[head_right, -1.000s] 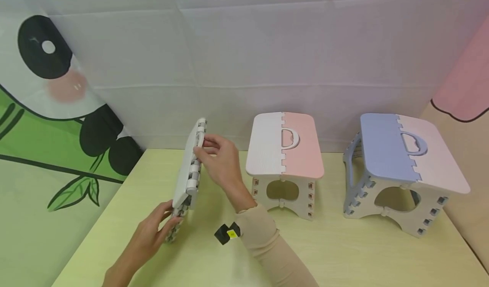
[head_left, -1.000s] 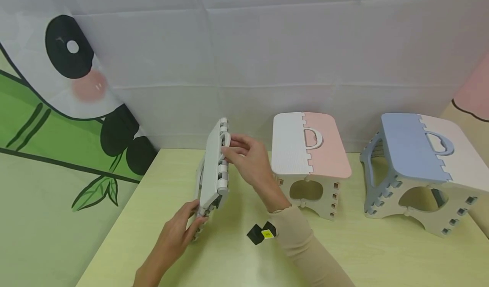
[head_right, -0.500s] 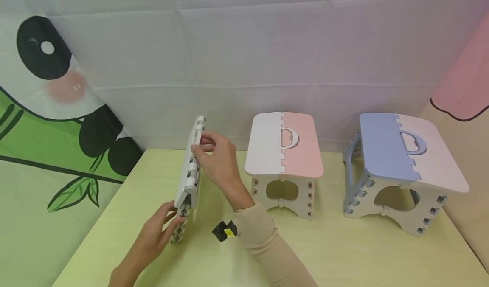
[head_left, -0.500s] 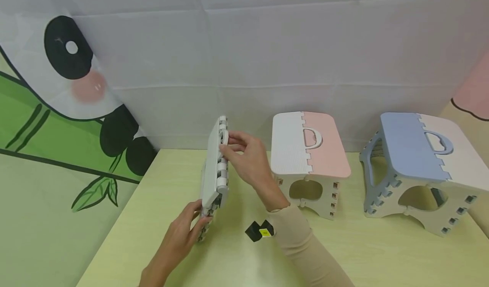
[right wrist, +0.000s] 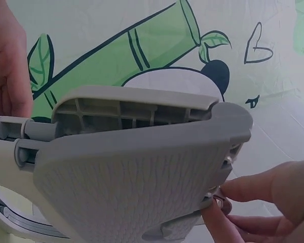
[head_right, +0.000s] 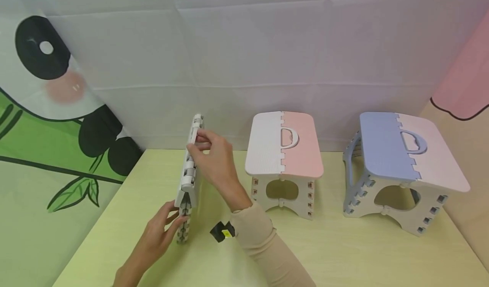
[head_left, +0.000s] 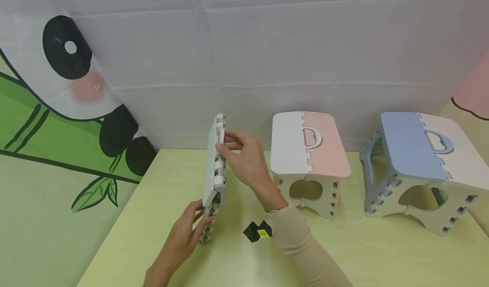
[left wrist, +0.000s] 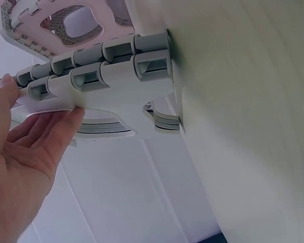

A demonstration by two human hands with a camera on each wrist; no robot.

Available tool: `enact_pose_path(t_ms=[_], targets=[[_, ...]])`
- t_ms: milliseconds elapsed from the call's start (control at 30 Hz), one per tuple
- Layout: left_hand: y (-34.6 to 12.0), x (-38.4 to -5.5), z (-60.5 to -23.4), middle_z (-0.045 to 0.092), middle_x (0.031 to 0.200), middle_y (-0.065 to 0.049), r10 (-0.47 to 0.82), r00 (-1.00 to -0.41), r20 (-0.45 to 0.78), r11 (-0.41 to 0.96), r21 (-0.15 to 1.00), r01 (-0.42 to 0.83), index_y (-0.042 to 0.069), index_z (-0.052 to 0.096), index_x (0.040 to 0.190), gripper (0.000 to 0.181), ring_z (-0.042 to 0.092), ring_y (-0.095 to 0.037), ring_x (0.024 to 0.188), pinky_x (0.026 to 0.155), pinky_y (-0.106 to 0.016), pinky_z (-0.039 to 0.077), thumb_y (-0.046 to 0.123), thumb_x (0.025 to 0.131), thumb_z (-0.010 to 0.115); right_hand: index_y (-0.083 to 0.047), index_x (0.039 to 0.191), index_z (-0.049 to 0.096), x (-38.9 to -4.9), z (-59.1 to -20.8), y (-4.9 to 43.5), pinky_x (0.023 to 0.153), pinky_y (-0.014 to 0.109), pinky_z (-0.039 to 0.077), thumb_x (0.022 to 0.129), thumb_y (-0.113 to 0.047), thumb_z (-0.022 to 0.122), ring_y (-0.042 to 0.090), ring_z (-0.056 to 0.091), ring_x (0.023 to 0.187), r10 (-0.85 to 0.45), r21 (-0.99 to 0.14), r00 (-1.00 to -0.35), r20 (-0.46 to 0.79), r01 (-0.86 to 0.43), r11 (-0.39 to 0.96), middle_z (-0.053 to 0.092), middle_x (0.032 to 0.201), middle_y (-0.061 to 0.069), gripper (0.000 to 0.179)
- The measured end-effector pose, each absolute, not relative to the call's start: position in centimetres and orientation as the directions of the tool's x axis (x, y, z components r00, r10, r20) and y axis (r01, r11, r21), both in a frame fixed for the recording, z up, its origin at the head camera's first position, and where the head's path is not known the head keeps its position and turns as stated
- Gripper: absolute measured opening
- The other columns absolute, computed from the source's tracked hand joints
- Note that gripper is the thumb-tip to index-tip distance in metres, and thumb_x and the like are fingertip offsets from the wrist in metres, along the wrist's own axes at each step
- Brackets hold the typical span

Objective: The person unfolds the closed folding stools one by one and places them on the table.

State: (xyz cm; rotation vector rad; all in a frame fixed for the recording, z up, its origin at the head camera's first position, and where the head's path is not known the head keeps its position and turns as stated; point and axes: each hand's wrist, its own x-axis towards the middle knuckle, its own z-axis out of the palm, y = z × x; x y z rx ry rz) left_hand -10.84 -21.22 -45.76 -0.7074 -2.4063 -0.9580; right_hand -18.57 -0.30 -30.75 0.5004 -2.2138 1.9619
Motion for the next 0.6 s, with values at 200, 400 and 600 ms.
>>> enact_pose_path(t_ms=[200,400,600], targets=[[-20.90,-10.84,-45.80,0.062,0.120,-0.008,0.261,-0.793,0.551,0.625,0.529,0.574,-0.001,0.053,0.133,0.048,0.066,-0.026,0.110,0.090,-0.042,0.058,-0.005,0.090,0.075,-0.003,0.139,0.062,-18.30,-30.57,-0.52,0.079,0.034,0.061,0.098,-0.009,0.068,0.027,0.069,0.112,-0.183,-0.937,-0.928,0.325,-0.342,0.069,0.069,0.127,0.013,0.042],[-20.45,-10.97,-45.93,0.063,0.122,-0.011,0.242,-0.799,0.550,0.616,0.550,0.565,-0.001,0.053,0.133,0.047,0.066,-0.030,0.111,0.088,-0.043,0.059,-0.005,0.091,0.073,0.002,0.139,0.061,-18.27,-30.31,-0.71,0.088,0.031,0.059,0.099,-0.007,0.066,0.028,0.066,0.114,-0.190,-0.921,-0.913,0.360,-0.380,0.082,0.068,0.125,0.017,0.041],[-20.28,-11.02,-46.17,0.063,0.123,-0.012,0.221,-0.808,0.546,0.616,0.564,0.550,0.000,0.053,0.134,0.048,0.066,-0.029,0.111,0.088,-0.043,0.059,-0.004,0.091,0.074,0.003,0.136,0.062,-18.35,-29.83,-0.76,0.089,0.029,0.058,0.098,-0.003,0.067,0.028,0.068,0.111,-0.206,-0.914,-0.910,0.360,-0.388,0.118,0.070,0.122,0.018,0.039]])
